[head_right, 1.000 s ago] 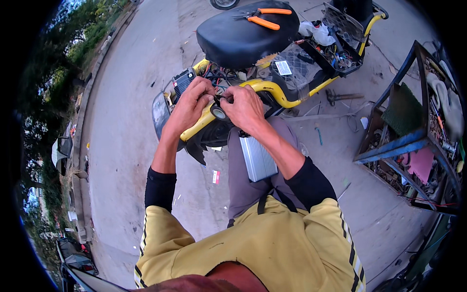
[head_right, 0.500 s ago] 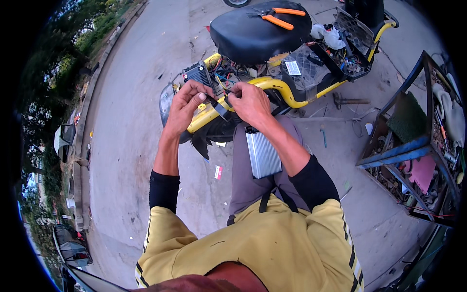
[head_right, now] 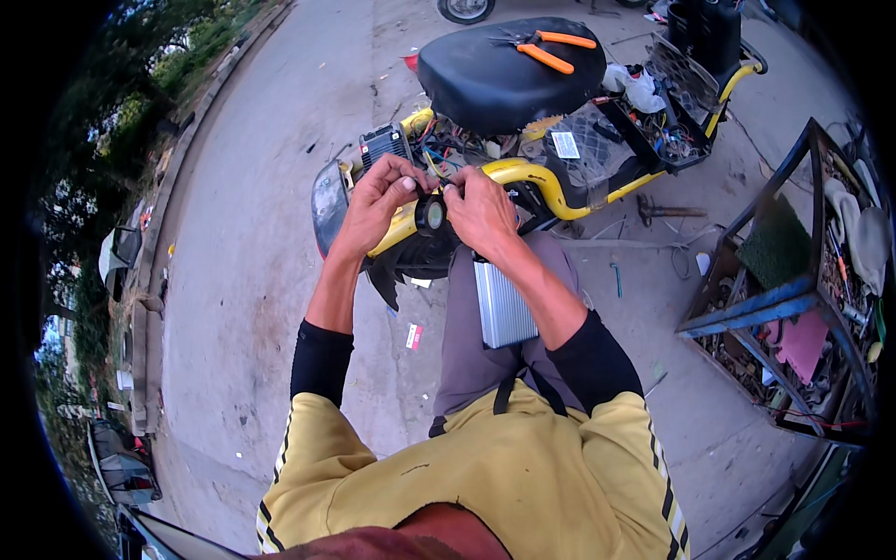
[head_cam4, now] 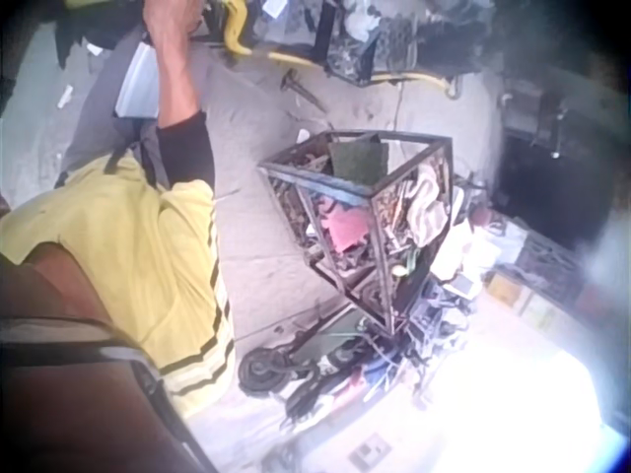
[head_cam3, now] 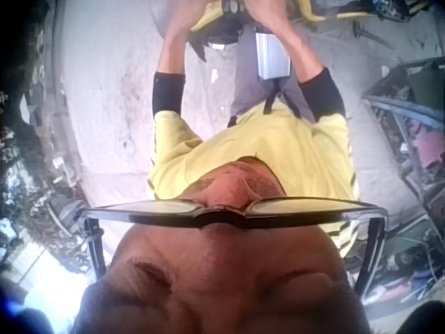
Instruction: The person works on the exposed wiring of a yellow motorcycle, stripping wire ends, twisting them together, and wrapping connections with black electrical tape. They handle a silver rectangular electronic component and multiple colored wires throughout the process.
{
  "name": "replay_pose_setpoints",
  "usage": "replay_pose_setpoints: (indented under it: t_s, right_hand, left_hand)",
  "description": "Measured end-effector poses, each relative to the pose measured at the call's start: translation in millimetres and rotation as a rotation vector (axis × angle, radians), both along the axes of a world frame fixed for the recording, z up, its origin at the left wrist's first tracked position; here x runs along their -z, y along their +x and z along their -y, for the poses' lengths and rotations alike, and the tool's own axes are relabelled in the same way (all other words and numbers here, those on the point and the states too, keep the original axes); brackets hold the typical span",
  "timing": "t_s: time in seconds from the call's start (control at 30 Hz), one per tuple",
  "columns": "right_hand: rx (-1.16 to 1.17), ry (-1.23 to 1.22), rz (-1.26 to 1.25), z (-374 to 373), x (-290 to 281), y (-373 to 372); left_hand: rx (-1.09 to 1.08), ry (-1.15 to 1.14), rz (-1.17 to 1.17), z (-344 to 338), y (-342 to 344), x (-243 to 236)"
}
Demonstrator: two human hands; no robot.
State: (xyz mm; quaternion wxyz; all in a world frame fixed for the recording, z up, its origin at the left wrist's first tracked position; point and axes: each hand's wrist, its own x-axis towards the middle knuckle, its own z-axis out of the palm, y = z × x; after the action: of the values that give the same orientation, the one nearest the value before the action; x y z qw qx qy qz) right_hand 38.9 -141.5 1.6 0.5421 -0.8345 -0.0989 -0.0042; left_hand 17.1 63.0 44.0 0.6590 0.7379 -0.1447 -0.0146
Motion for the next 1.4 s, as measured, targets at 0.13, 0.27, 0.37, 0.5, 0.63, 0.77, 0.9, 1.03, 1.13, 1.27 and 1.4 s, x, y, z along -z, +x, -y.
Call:
replay_pose_setpoints:
  t_s: [0.13,0.27,0.37,0.5,0.63,0.77,0.9,1.03,1.13,1.27,1.4]
  right_hand:
    - [0.044,-0.013,0.032,-6.7,0.8,-5.8]
    - [-0.003,-0.038,0.018,-4.9,-5.0,-9.9]
    - [0.004,-0.018,0.043,-3.4,0.3,-6.8]
    - [0.009,-0.022,0.049,-0.3,-2.6,-7.1]
    - [0.001,-0.058,0.08,2.5,-2.0,-4.9]
    - [-0.022,-0.075,0.064,5.8,-7.7,-5.7]
    - [-0.044,-0.079,0.073,6.0,-6.6,-4.7]
    - [-0.041,-0.077,0.049,9.3,-7.4,-3.6]
    - [-0.062,-0.081,0.01,11.0,-10.1,-4.9]
    - [-0.087,-0.052,-0.028,9.8,-7.0,-3.1]
    - [-0.08,-0.063,0.005,10.3,-5.8,-4.3]
  left_hand:
    - [-0.02,-0.101,0.019,11.6,4.5,16.8]
    - [-0.052,-0.041,0.097,13.5,11.4,26.1]
    - [-0.053,0.04,0.16,14.5,20.0,29.3]
    - [-0.065,0.167,0.188,18.7,21.2,27.3]
    - [-0.047,0.472,0.361,22.3,23.6,9.1]
    - [-0.017,0.652,0.353,30.7,21.7,-12.3]
    - [-0.015,0.746,0.38,29.5,27.1,-13.1]
    - [-0.049,0.708,0.262,33.8,29.2,-13.3]
    - [-0.054,0.652,0.124,36.5,24.2,-20.3]
    - [0.078,0.755,0.54,17.2,31.8,-6.4]
    - [0.123,0.714,0.373,13.1,27.3,-6.4]
